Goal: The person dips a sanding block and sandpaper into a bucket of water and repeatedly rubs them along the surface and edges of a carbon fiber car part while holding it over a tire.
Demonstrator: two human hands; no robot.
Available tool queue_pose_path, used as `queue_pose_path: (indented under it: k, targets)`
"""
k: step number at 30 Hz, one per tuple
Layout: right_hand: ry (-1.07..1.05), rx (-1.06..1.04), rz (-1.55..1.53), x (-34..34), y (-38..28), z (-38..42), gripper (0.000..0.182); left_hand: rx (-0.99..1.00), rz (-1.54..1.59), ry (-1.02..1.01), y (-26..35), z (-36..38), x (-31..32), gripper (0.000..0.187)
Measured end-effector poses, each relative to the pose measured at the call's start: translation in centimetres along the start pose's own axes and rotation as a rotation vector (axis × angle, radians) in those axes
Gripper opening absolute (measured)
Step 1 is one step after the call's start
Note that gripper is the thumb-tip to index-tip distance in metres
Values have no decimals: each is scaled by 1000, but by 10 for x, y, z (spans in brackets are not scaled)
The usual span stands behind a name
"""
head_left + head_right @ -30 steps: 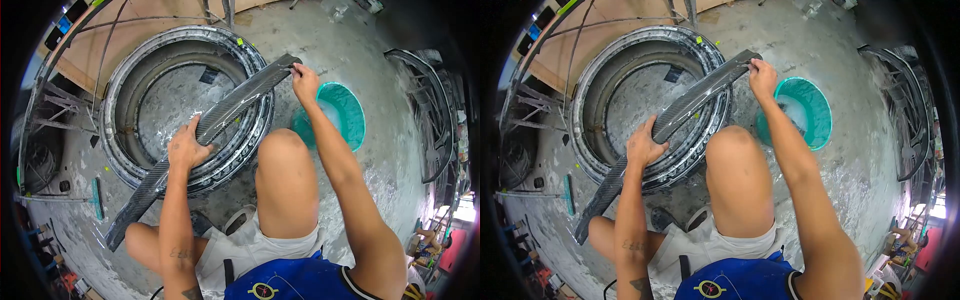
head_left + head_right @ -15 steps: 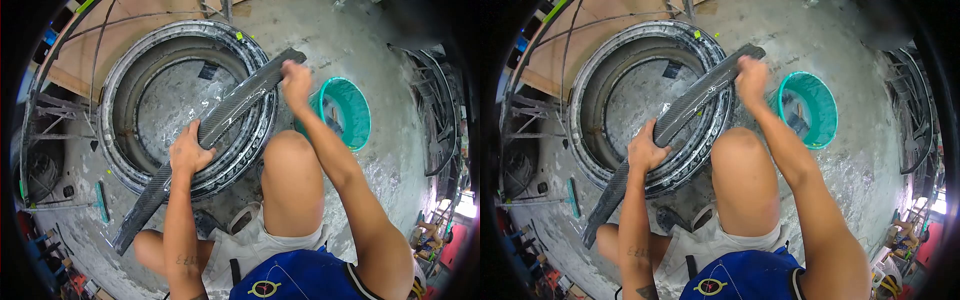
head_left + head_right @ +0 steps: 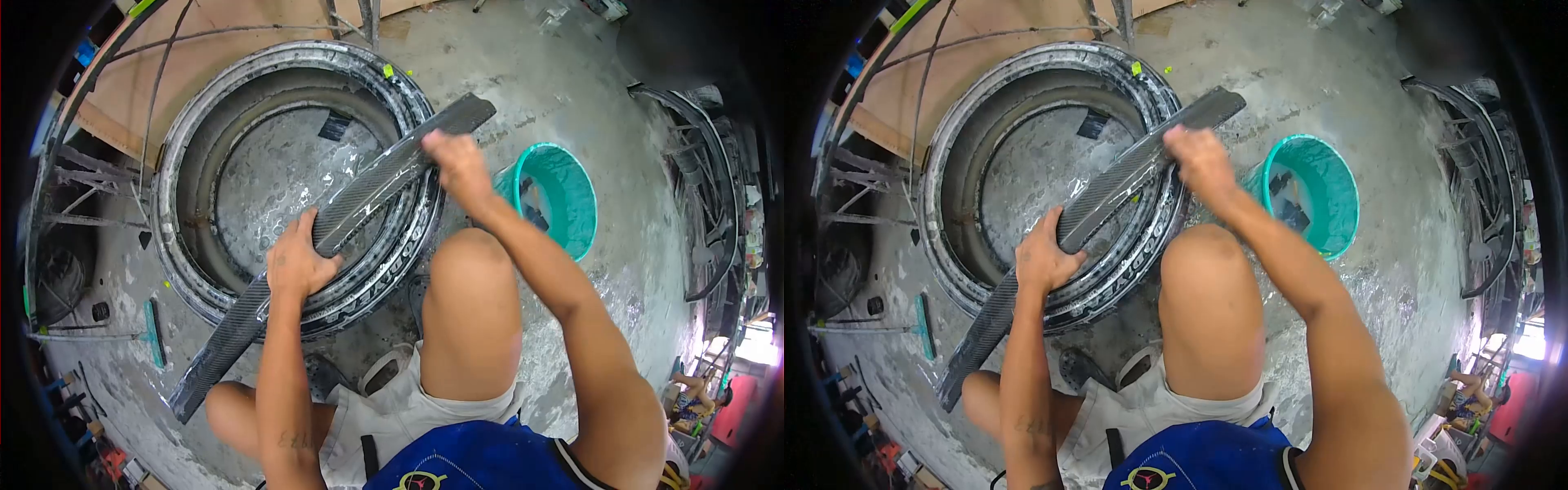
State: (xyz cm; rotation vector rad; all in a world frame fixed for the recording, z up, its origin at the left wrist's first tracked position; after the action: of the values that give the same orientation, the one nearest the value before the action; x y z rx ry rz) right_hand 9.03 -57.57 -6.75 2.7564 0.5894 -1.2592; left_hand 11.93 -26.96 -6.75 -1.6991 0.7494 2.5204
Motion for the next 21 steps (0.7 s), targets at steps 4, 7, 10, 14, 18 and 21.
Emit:
queue_pose_path:
  k: [4,7,10,14,18,21]
  targets:
    - [-42,516,117,9,93,-3,31,-9,7,15,3,2,-3,84]
    - [96,417,285,8,50,-6,39,-23,6,-6,5,2,-5,84]
    - [9,72,16,8,-3,0,37,-33,-13,-12,4,2,-5,85]
    - [-46,296,170,-5,97,-13,34,-27,3,-3,0,0,-4,86]
    - [-217,468,263,5,68,-13,35,-30,16,-28,2,3,-3,85]
    - [-170,92,83,9,0,-9,39,-36,21,-7,4,-1,-9,84]
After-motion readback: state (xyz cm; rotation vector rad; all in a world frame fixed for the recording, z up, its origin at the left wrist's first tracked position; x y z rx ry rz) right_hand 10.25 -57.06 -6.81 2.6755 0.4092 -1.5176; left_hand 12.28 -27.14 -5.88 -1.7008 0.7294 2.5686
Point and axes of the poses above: each hand's wrist, its own z-axis away from the middle knuckle, its own x-axis out of the palm, y = z × x, the point moved 5 cm from there along -z, towards the middle knuckle, and after that the axes turned 1 degree about -z, right-handed, at the moved point
